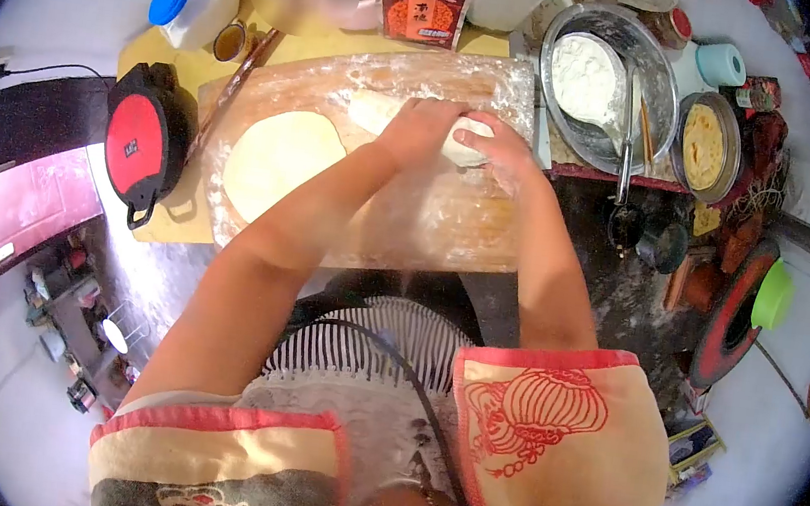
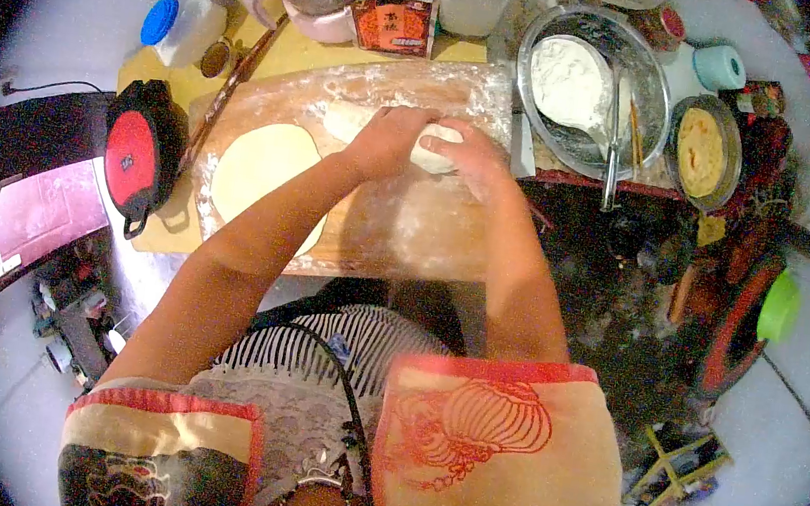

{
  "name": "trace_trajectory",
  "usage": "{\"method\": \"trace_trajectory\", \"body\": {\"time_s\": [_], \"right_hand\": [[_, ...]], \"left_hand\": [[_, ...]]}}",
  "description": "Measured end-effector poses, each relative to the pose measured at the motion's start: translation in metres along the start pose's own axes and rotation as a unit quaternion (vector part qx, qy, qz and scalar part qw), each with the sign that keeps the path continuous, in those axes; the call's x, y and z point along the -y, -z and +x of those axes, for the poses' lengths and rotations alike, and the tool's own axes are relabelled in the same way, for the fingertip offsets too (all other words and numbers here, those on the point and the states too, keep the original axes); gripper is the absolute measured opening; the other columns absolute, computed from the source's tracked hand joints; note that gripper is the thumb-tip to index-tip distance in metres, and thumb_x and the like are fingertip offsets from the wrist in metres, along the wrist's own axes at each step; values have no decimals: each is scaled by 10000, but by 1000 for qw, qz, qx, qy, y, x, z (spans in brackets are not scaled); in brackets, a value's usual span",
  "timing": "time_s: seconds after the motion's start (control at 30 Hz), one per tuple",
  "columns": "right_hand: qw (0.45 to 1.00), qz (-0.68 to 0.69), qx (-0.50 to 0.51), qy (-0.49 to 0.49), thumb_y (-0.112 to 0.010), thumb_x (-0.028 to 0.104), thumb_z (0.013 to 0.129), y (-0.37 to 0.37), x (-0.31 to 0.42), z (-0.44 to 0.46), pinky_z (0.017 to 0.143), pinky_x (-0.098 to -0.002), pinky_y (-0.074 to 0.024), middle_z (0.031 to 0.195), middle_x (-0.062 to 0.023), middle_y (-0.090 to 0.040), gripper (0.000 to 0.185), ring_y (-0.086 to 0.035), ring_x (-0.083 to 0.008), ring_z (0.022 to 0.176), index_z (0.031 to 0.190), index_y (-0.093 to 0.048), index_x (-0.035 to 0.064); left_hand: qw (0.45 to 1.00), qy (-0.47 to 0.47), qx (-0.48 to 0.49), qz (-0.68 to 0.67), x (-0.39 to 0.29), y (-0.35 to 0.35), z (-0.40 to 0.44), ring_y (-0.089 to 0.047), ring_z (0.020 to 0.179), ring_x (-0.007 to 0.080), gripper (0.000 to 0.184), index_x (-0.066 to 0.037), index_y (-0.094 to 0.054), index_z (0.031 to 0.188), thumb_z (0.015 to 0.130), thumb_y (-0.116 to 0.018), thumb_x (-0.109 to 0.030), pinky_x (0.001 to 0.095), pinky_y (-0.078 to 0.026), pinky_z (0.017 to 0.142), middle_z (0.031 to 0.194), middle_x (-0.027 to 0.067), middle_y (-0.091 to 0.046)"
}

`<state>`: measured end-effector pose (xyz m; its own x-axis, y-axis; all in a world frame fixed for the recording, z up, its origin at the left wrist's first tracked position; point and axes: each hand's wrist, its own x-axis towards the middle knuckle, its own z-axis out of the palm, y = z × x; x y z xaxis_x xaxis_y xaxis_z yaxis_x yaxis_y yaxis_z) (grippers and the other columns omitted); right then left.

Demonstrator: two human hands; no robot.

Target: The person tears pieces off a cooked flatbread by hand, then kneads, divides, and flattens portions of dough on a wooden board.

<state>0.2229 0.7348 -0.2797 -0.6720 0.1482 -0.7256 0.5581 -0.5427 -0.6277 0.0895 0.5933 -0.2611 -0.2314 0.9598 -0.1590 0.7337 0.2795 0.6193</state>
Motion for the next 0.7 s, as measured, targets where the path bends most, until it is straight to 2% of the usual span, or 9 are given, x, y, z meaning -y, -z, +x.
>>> {"method": "trace_trajectory", "body": {"time_s": [0.17,0.2,0.3,0.37,0.4,0.57,0.7], "right_hand": [[984,-167,-30,54,-821,126,812,9,-5,13,864,-338,-536,1159,-86,-653,605,-646,-198,1033,1339,-534,52],[984,-167,-30,52,-817,122,813,10,-5,15,857,-338,-538,1155,-85,-652,604,-646,-197,1027,1341,-532,51],[985,-163,-27,44,-808,111,816,16,-8,18,839,-339,-543,1150,-84,-649,605,-648,-196,1018,1347,-525,51],[987,-154,-23,38,-804,103,816,24,-12,22,835,-341,-545,1158,-86,-647,609,-647,-197,1020,1353,-522,54],[991,-131,-21,36,-800,104,819,25,-11,20,839,-347,-547,1164,-89,-645,611,-649,-203,1021,1358,-518,55],[999,27,-22,9,-771,110,832,19,-13,2,877,-382,-553,1187,-100,-636,607,-655,-236,1040,1373,-501,55],[987,151,37,27,-746,122,833,19,-23,-6,898,-407,-555,1193,-100,-635,591,-649,-245,1070,1367,-504,53]], "left_hand": [[996,17,-38,84,4,-23,3,-582,1113,368,494,-52,-546,1238,780,-703,-143,479,-421,989,1146,190,-653],[994,25,-47,93,5,-25,5,-588,1087,370,447,-47,-558,1213,788,-676,-120,480,-424,980,1115,193,-662],[982,-18,-101,157,16,-41,13,-640,983,318,240,-56,-634,998,785,-660,-163,422,-456,925,934,144,-695],[988,2,-62,144,18,-44,17,-624,1001,354,248,-57,-627,1041,804,-636,-128,456,-435,962,964,171,-693],[990,12,-42,136,16,-44,18,-616,1010,372,255,-57,-624,1063,813,-623,-111,473,-425,981,980,185,-693],[981,32,-31,189,8,-40,23,-633,1030,311,223,-96,-679,1029,824,-617,-158,449,-424,1001,982,140,-715],[979,30,-30,198,6,-38,24,-645,1018,265,218,-125,-719,1002,832,-613,-211,443,-424,999,967,107,-725]]}}
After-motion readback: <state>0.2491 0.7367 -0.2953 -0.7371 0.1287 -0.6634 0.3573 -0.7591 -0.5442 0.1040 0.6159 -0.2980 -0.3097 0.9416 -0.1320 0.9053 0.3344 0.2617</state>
